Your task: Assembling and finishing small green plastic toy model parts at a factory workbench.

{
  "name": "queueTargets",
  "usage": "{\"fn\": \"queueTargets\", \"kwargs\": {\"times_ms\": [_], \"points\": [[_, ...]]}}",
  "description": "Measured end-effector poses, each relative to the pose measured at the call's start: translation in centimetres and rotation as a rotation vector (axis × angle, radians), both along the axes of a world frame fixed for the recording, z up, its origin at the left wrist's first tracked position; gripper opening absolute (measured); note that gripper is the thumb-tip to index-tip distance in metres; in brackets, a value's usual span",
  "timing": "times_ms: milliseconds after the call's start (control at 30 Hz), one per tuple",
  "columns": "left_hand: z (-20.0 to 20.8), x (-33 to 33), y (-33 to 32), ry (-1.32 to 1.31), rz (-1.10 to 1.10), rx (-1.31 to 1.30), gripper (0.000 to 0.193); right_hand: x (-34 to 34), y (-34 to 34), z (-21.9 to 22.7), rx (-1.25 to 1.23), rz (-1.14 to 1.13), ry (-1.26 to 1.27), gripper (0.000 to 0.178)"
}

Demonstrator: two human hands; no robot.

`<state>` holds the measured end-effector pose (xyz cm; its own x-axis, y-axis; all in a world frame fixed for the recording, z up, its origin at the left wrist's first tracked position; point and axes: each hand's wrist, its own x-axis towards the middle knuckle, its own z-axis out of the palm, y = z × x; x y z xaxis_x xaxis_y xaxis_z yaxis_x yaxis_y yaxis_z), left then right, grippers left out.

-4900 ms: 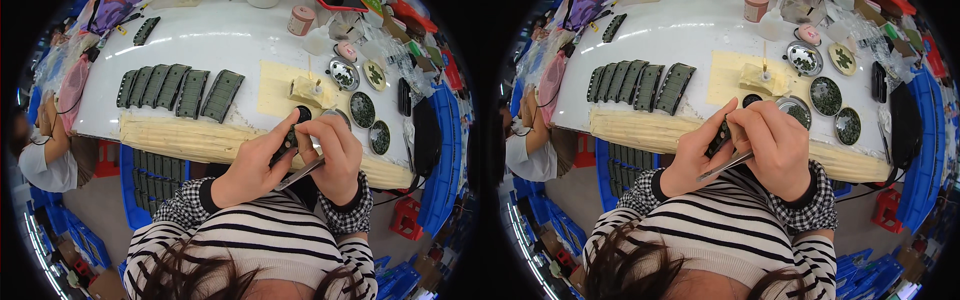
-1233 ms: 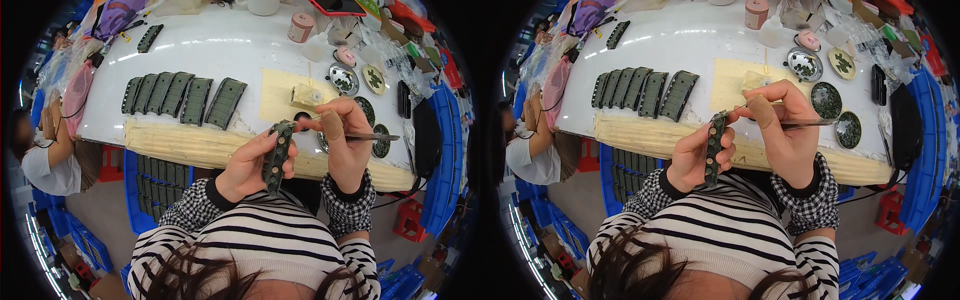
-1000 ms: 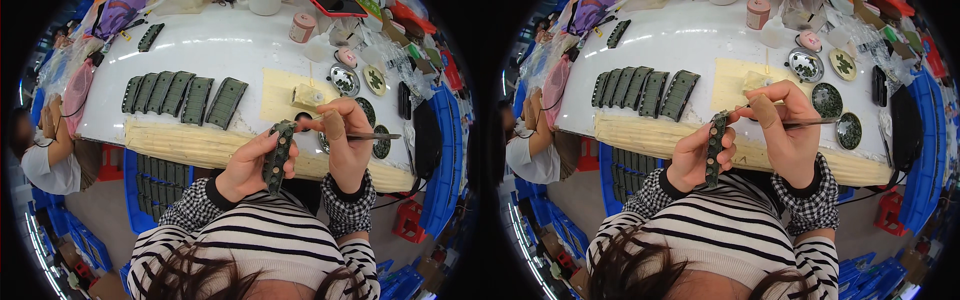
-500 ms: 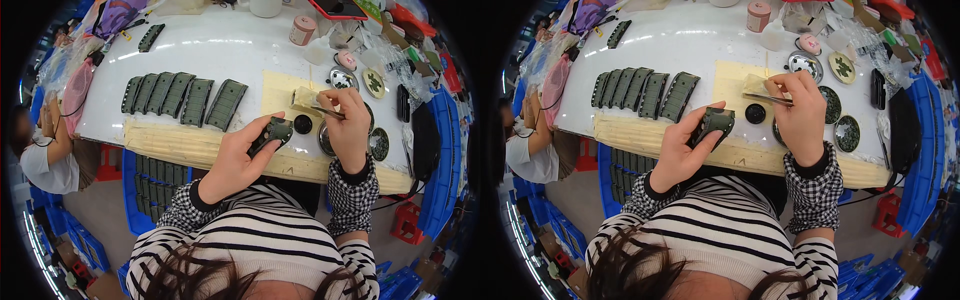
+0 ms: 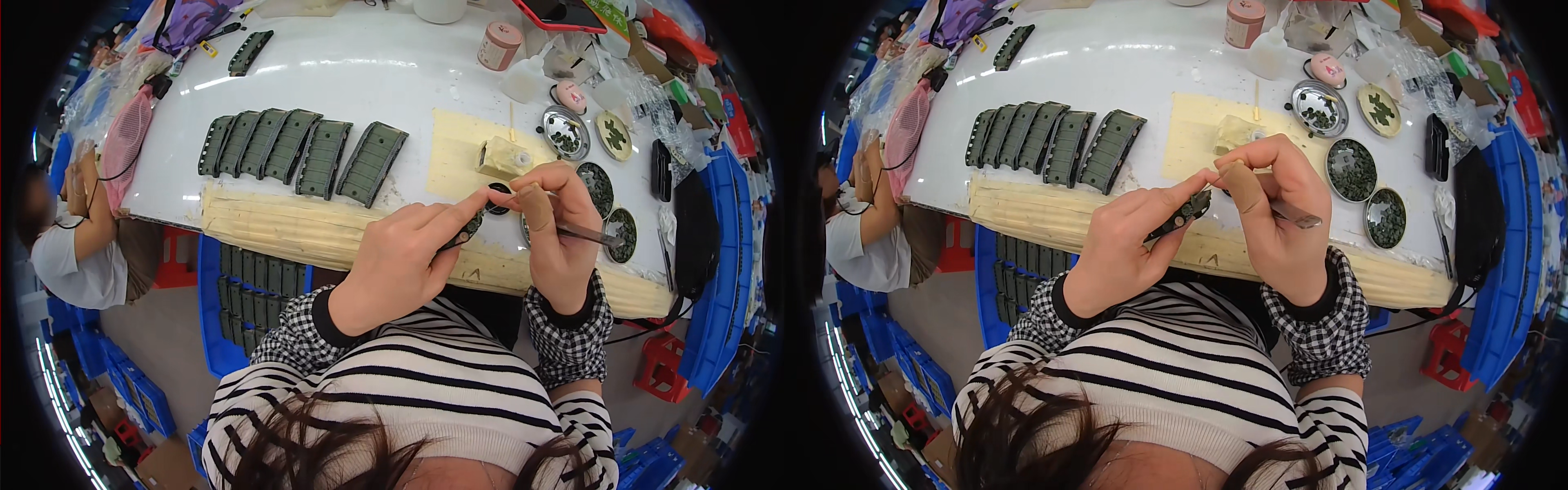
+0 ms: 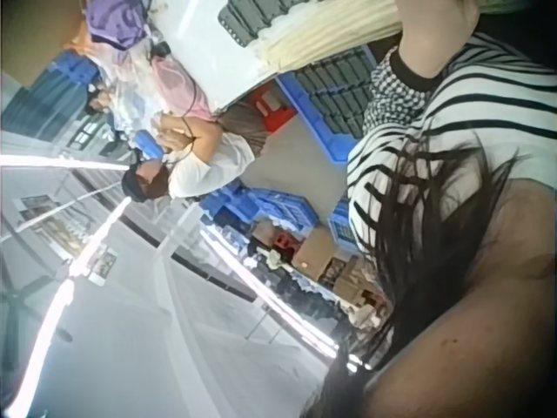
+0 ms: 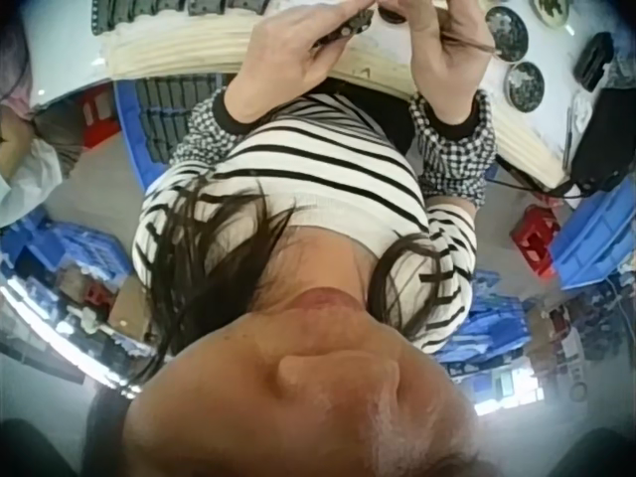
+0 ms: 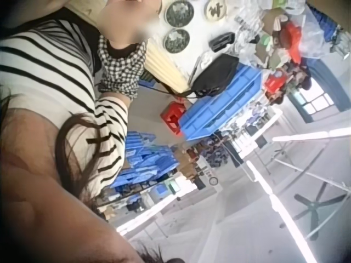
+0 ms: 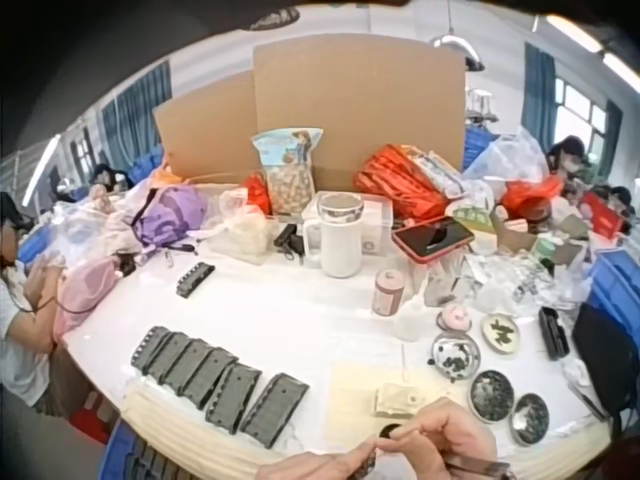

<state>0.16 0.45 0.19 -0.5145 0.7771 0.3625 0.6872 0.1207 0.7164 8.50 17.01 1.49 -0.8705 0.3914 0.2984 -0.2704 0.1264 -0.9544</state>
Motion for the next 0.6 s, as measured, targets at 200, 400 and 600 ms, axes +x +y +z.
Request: {"fn": "queueTargets", "kwargs": {"times_ms": [200, 400, 600], "points": [[0.05, 0.07, 0.08, 0.0, -0.001, -0.018, 0.06, -0.08, 0.03, -0.18, 0.07, -0.015, 0.005, 0.011], [-0.12, 0.1, -0.05, 0.014, 0.009, -0.017, 0.06, -0.01, 0.16, -0.12, 0.105, 0.005, -0.004, 0.011], [0.11, -0.06, -0.12, -0.021, 0.004, -0.012, 0.058, -0.1, 0.68, -0.06, -0.005, -0.081, 0.035, 0.014]]}}
